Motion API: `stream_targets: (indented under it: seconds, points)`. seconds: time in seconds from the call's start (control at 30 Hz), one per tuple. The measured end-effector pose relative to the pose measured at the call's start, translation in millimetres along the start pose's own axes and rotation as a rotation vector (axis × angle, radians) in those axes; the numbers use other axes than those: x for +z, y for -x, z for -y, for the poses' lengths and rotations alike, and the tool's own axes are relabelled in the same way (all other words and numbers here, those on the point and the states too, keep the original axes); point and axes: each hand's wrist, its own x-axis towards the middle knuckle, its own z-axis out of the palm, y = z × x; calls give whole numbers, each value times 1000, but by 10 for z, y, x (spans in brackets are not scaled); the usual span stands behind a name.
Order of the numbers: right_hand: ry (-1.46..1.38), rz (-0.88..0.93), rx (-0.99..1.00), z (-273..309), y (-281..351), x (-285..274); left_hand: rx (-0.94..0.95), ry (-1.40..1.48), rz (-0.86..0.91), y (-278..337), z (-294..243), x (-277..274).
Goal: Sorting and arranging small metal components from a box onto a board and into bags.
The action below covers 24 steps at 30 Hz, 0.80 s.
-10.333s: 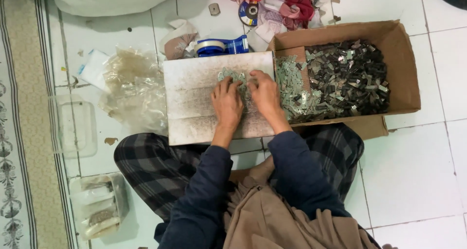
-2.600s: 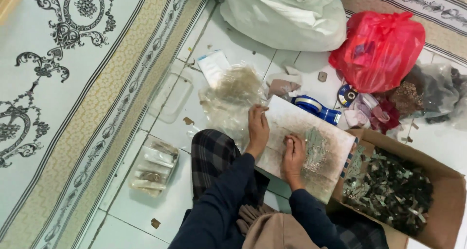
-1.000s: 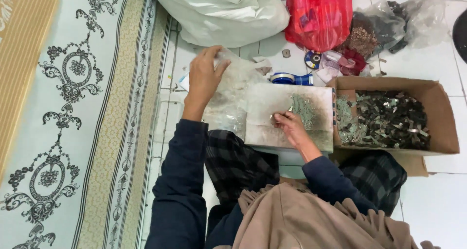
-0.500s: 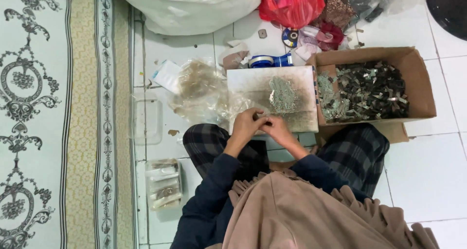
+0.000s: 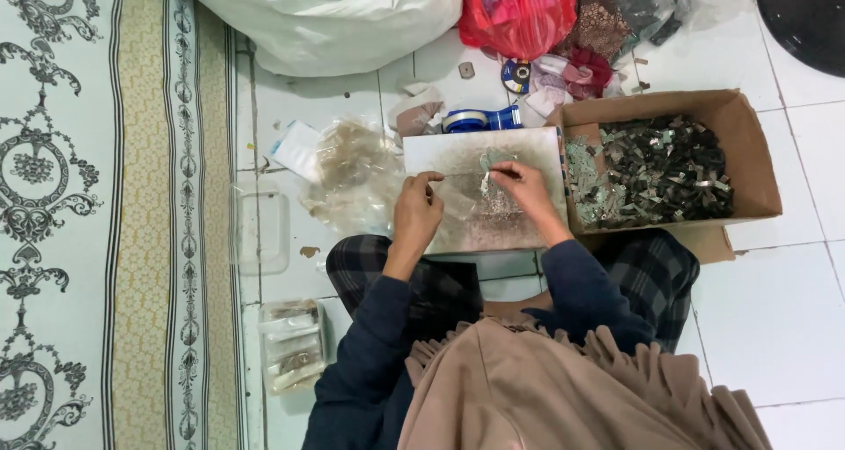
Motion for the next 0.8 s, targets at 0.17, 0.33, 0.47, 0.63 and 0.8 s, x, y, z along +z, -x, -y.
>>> stream_targets:
  seconds: [0.17, 0.33, 0.47, 0.63, 0.8]
  points:
    - [793, -67, -53, -643, -659, 88, 26, 47, -19, -216, 53, 192]
    - [1035, -20, -20, -699, -849, 324, 32, 48, -51, -344, 126, 303]
    - [898, -45, 13, -792, -908, 307, 17, 64, -57, -388, 172, 352]
    - [696, 36, 80, -560, -650, 152, 30, 88, -68, -430, 166, 360]
    - [-18, -93, -15, 295, -109, -76, 81, 108, -17, -525, 281, 458]
